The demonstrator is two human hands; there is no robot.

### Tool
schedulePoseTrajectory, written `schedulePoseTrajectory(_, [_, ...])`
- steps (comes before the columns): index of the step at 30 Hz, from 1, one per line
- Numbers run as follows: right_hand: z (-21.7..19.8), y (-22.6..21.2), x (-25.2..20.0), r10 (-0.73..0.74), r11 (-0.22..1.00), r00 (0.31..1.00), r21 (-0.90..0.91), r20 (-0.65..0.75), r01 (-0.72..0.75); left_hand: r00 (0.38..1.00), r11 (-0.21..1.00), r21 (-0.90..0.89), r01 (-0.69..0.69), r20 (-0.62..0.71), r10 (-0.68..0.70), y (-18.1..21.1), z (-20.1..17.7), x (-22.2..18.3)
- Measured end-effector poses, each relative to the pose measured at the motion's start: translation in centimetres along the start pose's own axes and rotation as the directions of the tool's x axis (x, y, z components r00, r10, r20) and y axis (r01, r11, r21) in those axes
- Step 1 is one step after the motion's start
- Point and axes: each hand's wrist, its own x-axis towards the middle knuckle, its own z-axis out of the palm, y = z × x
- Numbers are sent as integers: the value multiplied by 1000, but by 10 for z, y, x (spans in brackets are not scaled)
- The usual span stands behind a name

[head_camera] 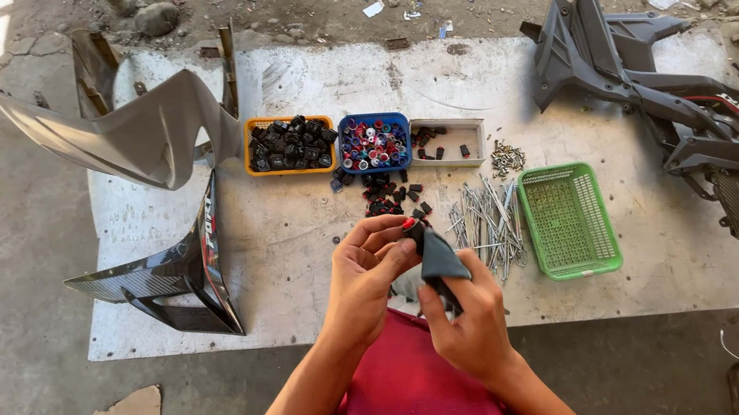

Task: Cleaning and sorting small motorcycle plastic clips and accessories on a workbench.

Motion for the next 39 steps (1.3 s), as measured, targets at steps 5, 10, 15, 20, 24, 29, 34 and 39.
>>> schedulePoseTrajectory(5, [2, 8, -1, -33, 996, 999, -87, -19, 31, 1000, 1000, 1, 9, -9, -9, -2, 2, 1])
schedulePoseTrajectory(10, [-2, 2, 3, -62, 995, 998, -82, 4, 63, 999, 1000, 25, 9, -46, -8, 2, 6, 4])
schedulePoseTrajectory(15, [-4, 4, -2, 9, 1000, 1000, -17, -2, -9, 997, 997, 15, 77, -32, -76, 4, 6, 1])
schedulePoseTrajectory(20, [-7, 7, -1, -18, 999, 1000, -27, 1, 18, 998, 997, 44, 58, -33, -56, 4, 8, 3])
schedulePoseTrajectory(24, [-11, 5, -1, -12, 1000, 1000, -7, -28, 12, 996, 979, 185, -87, 52, 79, -4, 4, 6])
schedulePoseTrajectory(29, [-12, 13, 8, -52, 996, 999, -78, -14, 51, 964, 773, 577, -265, 175, 201, 16, 18, -6])
schedulePoseTrajectory(34, [-16, 15, 12, -99, 986, 995, -134, 16, 100, 971, 728, 643, -237, 172, 165, 17, 18, -3])
schedulePoseTrajectory(39, [-14, 31, 6, -155, 949, 987, -273, 32, 158, 998, 920, 388, -58, 47, 43, -10, 6, 4])
